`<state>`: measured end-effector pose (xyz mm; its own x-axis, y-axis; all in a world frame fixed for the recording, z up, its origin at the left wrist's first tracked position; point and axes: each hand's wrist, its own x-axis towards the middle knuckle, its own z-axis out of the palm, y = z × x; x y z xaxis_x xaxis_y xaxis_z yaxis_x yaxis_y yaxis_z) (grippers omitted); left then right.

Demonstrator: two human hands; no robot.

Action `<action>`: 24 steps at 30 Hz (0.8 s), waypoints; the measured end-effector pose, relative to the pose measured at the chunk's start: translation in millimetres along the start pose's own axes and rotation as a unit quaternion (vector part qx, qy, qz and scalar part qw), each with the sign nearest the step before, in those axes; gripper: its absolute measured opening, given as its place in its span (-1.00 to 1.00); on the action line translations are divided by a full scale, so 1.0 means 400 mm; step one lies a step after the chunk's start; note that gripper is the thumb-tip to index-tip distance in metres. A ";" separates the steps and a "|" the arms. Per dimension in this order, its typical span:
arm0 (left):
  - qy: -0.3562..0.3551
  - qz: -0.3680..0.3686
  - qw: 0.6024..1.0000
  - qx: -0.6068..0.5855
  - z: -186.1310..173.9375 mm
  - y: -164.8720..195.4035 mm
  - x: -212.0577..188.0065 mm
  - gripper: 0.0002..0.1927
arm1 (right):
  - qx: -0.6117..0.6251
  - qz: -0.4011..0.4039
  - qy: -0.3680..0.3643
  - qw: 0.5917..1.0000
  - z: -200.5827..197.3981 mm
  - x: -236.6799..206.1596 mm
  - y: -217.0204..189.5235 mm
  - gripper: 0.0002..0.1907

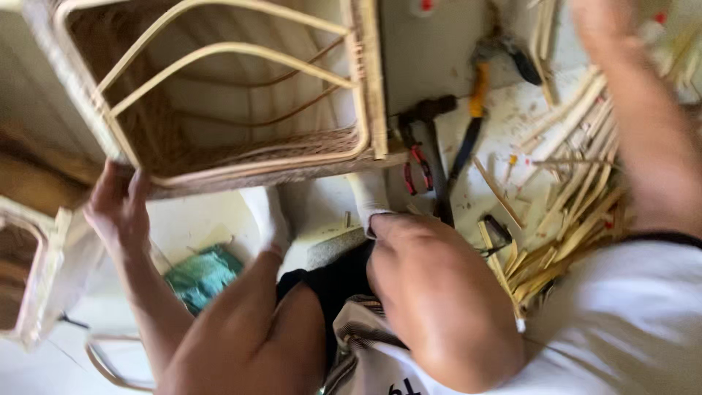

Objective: The person weaves thin wooden strips into a rectangular basket frame. They insert strips, tap them with a hammer, trim excess with pliers, and apply glue to secure the weave.

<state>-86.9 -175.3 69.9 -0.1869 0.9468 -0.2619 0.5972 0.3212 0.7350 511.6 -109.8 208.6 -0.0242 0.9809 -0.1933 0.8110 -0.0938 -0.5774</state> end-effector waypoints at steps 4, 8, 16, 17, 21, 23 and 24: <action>-0.020 -0.133 0.979 -0.152 -0.025 0.001 0.043 -0.64 | -0.009 -0.031 -0.188 0.982 0.062 -0.252 -0.457 -0.76; -0.026 -0.152 0.934 -0.324 -0.006 -0.008 0.051 -0.47 | 0.031 -0.017 -0.192 0.981 0.072 -0.249 -0.458 -0.75; 0.054 0.071 0.993 -0.073 0.009 -0.034 0.018 -0.43 | 0.150 -0.333 -0.184 0.912 0.334 0.236 -0.586 -0.76; 0.064 0.142 0.987 0.041 0.015 -0.033 0.011 -0.41 | 0.198 -0.472 -0.123 0.850 0.460 0.354 -0.623 -0.75; 0.167 0.099 0.968 0.161 0.111 -0.035 0.006 -0.31 | 0.222 -0.536 -0.126 0.804 0.696 0.432 -0.560 -0.72; 0.200 0.057 0.962 0.179 0.138 -0.042 0.004 -0.42 | 0.232 -0.508 -0.203 0.805 0.757 0.428 -0.508 -0.68; 0.210 0.044 0.963 0.165 0.148 -0.046 0.004 -0.43 | 0.211 -0.489 -0.219 0.817 0.777 0.419 -0.494 -0.68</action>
<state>-51.8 -180.6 19.0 -0.3828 0.9161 0.1194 0.8275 0.2825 0.4853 165.5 20.1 43.8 -0.8220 0.4755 0.3134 0.0062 0.5578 -0.8299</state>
